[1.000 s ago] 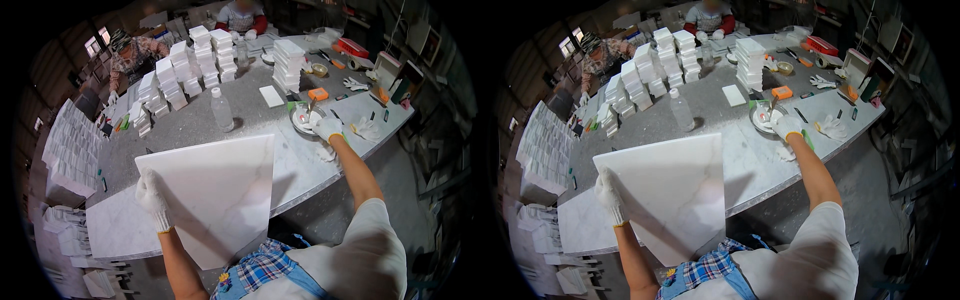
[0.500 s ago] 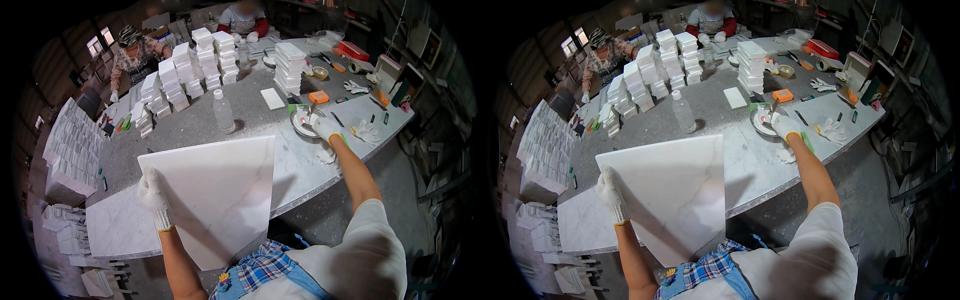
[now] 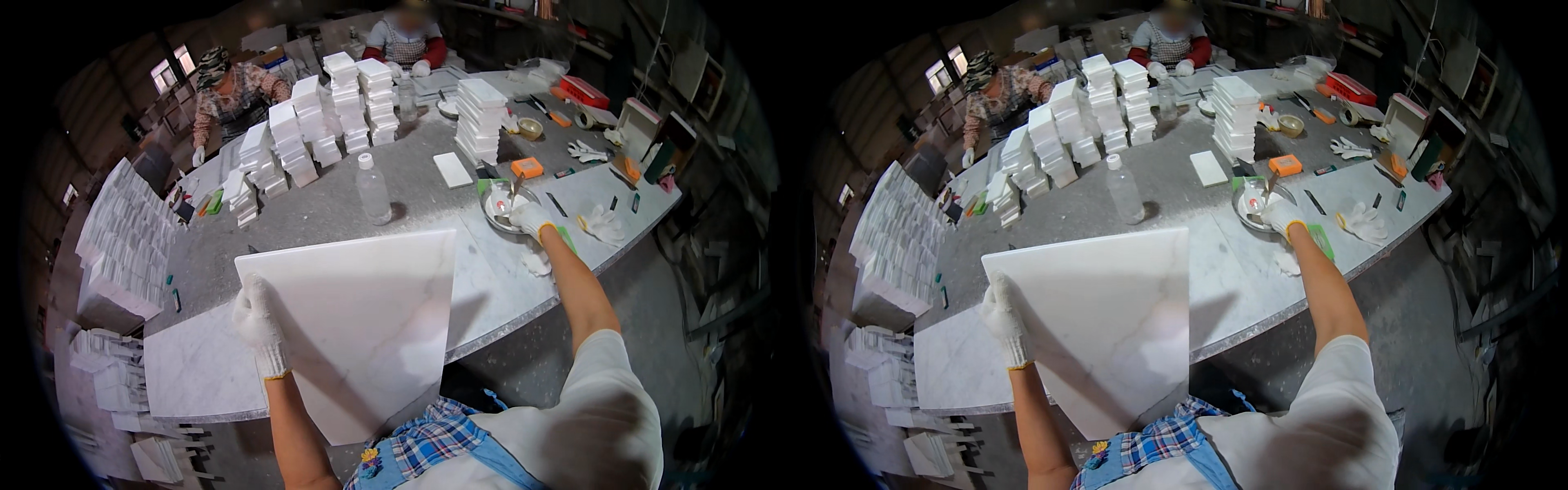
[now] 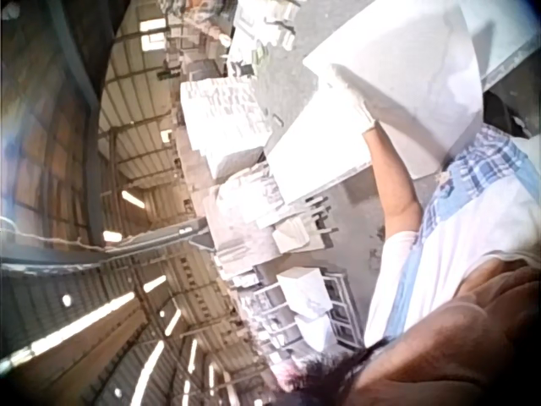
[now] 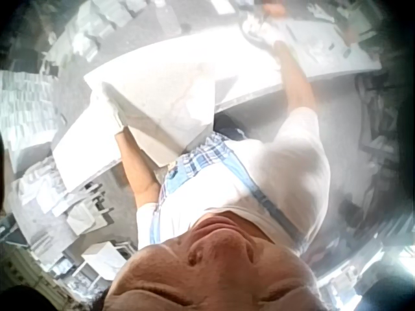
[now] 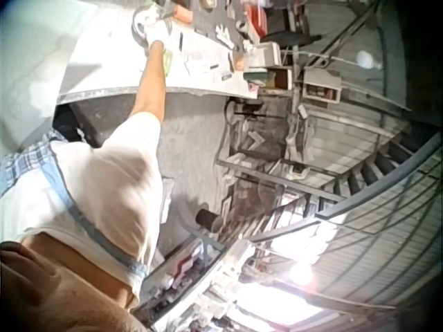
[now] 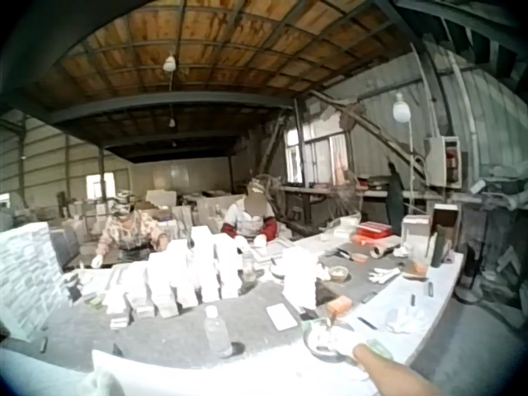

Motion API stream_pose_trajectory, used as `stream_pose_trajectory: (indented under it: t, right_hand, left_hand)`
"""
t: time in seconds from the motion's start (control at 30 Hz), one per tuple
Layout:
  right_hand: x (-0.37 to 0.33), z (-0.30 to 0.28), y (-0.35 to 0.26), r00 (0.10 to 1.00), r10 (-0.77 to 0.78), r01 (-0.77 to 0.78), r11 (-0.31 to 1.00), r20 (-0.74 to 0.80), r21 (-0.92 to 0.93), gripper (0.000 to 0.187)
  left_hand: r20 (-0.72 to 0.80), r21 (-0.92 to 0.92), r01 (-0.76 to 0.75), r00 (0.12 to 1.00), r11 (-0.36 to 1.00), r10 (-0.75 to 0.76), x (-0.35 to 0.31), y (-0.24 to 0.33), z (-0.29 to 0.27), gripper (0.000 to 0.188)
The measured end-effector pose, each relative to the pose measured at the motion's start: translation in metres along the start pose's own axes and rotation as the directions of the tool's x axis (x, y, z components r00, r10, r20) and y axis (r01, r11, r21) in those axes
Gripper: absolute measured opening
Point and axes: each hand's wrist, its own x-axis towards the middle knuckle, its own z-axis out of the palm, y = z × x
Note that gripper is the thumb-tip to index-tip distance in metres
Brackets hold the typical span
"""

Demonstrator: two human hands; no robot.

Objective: The person handles large white rectangular tiles at a workbench. They wipe the surface of a tile with a green sponge, then use a metal scraper to clean the edges and corners. The person repeatedly flips and repositions the tile to access different sides while other workers handle similar items in the background.

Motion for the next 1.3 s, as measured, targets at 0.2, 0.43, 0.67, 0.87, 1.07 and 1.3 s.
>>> stream_pose_trajectory:
  t: [0.2, 0.43, 0.67, 0.87, 1.07, 1.3]
  right_hand:
    - [-0.029, -0.005, -0.033, 1.0, 0.005, -0.021, 0.805, 0.029, 0.593, 0.017]
    - [-0.019, -0.025, -0.003, 0.997, -0.048, -0.035, 0.49, 0.068, 0.871, 0.017]
    - [-0.11, -0.103, -0.173, 0.923, -0.363, 0.079, 0.508, 0.13, 0.858, 0.022]
    - [-0.164, -0.098, -0.297, 0.736, -0.642, 0.123, 0.437, 0.214, 0.891, 0.031]
    - [-0.212, -0.083, -0.377, 0.605, -0.74, 0.115, 0.444, 0.292, 0.888, 0.031]
    - [-0.225, -0.072, -0.409, 0.598, -0.758, 0.217, 0.466, 0.26, 0.858, 0.028]
  left_hand:
    - [0.011, 0.029, 0.014, 1.0, 0.999, -0.014, -0.001, -0.004, -0.017, 0.046]
    - [0.023, 0.178, -0.015, 1.0, 0.984, 0.011, -0.002, 0.012, -0.003, 0.05]
    - [-0.002, 0.227, 0.066, 0.998, 0.972, -0.068, -0.006, 0.016, -0.008, 0.058]
    - [-0.022, 0.226, 0.075, 0.997, 0.971, -0.071, -0.005, 0.012, -0.009, 0.06]
    - [-0.007, 0.263, 0.079, 0.997, 0.962, -0.08, -0.004, 0.016, -0.007, 0.061]
    - [-0.006, 0.292, 0.069, 0.998, 0.954, -0.07, -0.003, 0.012, -0.009, 0.063]
